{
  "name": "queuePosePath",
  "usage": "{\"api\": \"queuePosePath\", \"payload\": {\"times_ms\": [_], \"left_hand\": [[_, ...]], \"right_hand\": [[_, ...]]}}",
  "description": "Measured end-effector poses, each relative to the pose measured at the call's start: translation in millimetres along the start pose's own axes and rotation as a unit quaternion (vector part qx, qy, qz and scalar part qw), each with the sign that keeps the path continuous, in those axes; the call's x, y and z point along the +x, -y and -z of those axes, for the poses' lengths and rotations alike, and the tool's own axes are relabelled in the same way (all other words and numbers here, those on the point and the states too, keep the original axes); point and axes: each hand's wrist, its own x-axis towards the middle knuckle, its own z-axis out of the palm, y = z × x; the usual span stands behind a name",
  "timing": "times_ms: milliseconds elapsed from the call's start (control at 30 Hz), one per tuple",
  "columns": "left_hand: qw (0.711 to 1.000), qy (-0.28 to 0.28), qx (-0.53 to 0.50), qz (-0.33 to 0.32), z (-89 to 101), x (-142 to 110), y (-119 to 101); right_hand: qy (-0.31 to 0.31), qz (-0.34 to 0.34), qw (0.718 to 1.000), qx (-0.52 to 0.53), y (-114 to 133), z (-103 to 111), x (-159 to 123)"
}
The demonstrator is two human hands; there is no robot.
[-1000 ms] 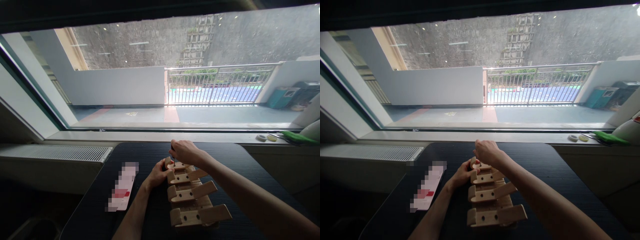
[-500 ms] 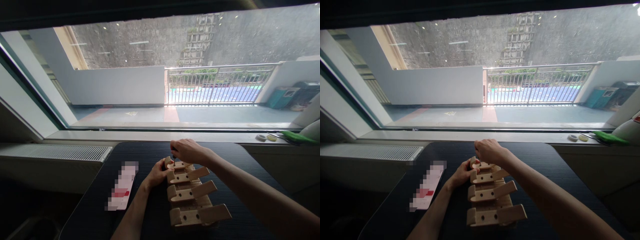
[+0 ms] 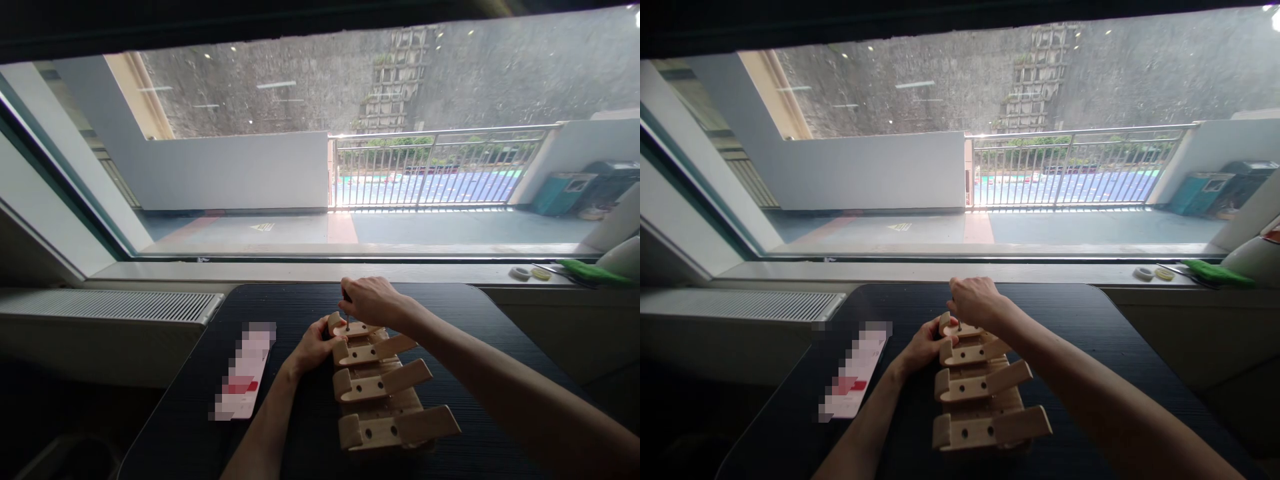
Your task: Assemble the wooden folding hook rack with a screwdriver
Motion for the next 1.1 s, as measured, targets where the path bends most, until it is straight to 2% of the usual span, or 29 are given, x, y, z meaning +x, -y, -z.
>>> {"api": "queuePosePath", "payload": {"times_ms": [200, 300, 767, 1100], "left_hand": [[1.0, 0.012, -0.028, 0.0, -0.8, 0.1, -0.1], [1.0, 0.004, -0.011, -0.004, -0.7, 0.8, 1.9], [1.0, 0.006, 0.009, 0.001, 1.1, 0.3, 5.1], [1.0, -0.006, 0.005, 0.016, -0.4, -0.2, -1.5]], "right_hand": [[0.005, 0.034, 0.999, 0.009, 3.5, 2.8, -6.3], [0.008, 0.038, 0.999, 0.011, 4.3, 2.7, -6.5], [0.004, -0.034, 0.999, 0.005, -6.5, -2.1, 0.5], [0.001, 0.037, 0.999, 0.011, -3.4, 3.9, -3.1]]}}
